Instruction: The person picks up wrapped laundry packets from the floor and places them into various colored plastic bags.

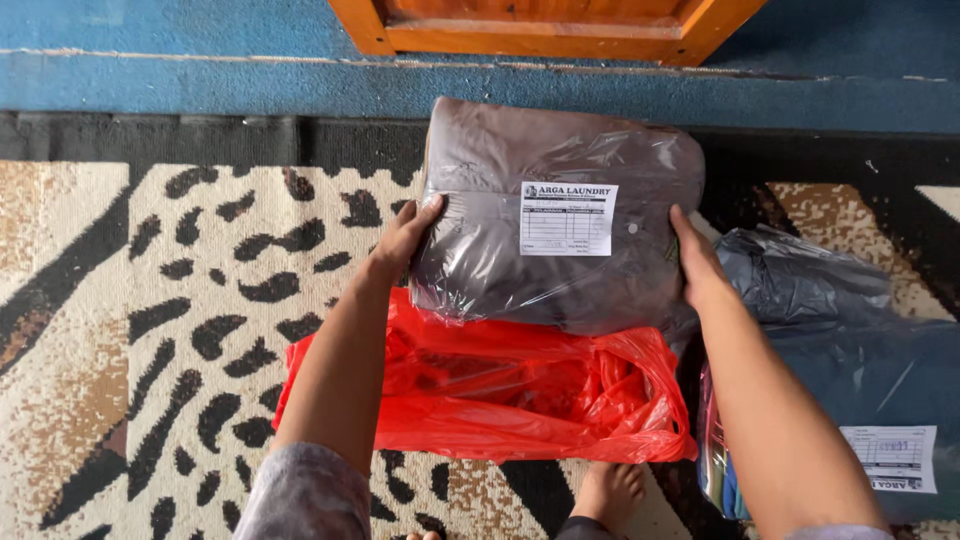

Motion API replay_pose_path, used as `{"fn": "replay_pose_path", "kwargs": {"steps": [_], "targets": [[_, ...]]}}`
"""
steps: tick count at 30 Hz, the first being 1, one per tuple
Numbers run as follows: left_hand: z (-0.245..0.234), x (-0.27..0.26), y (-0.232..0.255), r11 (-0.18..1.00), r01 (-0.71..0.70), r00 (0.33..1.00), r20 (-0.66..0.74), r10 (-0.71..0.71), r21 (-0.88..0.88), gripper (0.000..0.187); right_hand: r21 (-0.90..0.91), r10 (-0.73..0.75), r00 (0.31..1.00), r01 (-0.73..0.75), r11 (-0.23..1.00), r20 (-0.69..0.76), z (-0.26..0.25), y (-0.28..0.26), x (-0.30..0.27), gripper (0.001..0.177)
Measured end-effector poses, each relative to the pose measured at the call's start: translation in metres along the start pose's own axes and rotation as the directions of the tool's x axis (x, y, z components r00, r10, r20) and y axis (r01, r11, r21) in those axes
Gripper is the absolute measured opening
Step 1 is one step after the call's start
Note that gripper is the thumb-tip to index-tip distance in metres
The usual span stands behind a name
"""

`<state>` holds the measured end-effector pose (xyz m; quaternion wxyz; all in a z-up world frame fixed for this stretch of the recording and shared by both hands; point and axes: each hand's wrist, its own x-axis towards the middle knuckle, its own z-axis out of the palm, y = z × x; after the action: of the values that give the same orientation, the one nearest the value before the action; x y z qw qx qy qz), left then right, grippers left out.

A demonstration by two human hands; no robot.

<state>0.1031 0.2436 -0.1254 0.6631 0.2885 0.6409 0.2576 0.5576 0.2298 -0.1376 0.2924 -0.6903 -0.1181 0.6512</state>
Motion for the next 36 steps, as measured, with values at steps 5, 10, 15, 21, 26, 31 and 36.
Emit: {"fn": "replay_pose_path", "kwargs": {"steps": [5, 10, 15, 21, 26, 31, 36], "targets": [[0.012, 0.005, 0.034, 0.982, -0.009, 1.0, 0.012, 0.012, -0.19, 0.095, -0.12, -0.219, 0.975, 0.221, 0.968, 0.03, 0.008, -0.046, 0.001, 0.074], [0.016, -0.026, 0.066, 0.944, -0.104, 0.991, 0.046, 0.124, -0.314, 0.083, -0.139, -0.476, 0.842, 0.519, 0.844, 0.253, 0.012, -0.093, -0.042, 0.076], [0.019, -0.099, 0.131, 0.947, -0.189, 0.959, 0.16, 0.235, -0.258, 0.091, -0.201, -0.528, 0.844, 0.536, 0.82, 0.096, -0.013, -0.126, -0.126, 0.064], [0.024, -0.219, 0.131, 0.991, -0.105, 0.98, 0.157, 0.118, -0.088, 0.098, -0.075, -0.538, 0.843, 0.538, 0.839, 0.024, -0.086, -0.07, -0.241, 0.057], [0.025, -0.27, 0.064, 0.978, 0.05, 0.97, 0.243, 0.001, -0.201, 0.089, -0.196, -0.264, 0.96, 0.242, 0.95, -0.093, -0.096, 0.001, -0.319, 0.061], [0.014, -0.284, -0.015, 0.952, 0.233, 0.947, 0.269, -0.176, -0.197, 0.082, -0.31, -0.243, 0.967, 0.207, 0.928, -0.081, -0.079, 0.061, -0.347, 0.065], [0.0, -0.295, -0.059, 0.941, 0.254, 0.943, 0.271, -0.191, -0.223, 0.076, -0.379, -0.202, 0.979, 0.194, 0.905, 0.018, -0.061, 0.1, -0.349, 0.064]]}}
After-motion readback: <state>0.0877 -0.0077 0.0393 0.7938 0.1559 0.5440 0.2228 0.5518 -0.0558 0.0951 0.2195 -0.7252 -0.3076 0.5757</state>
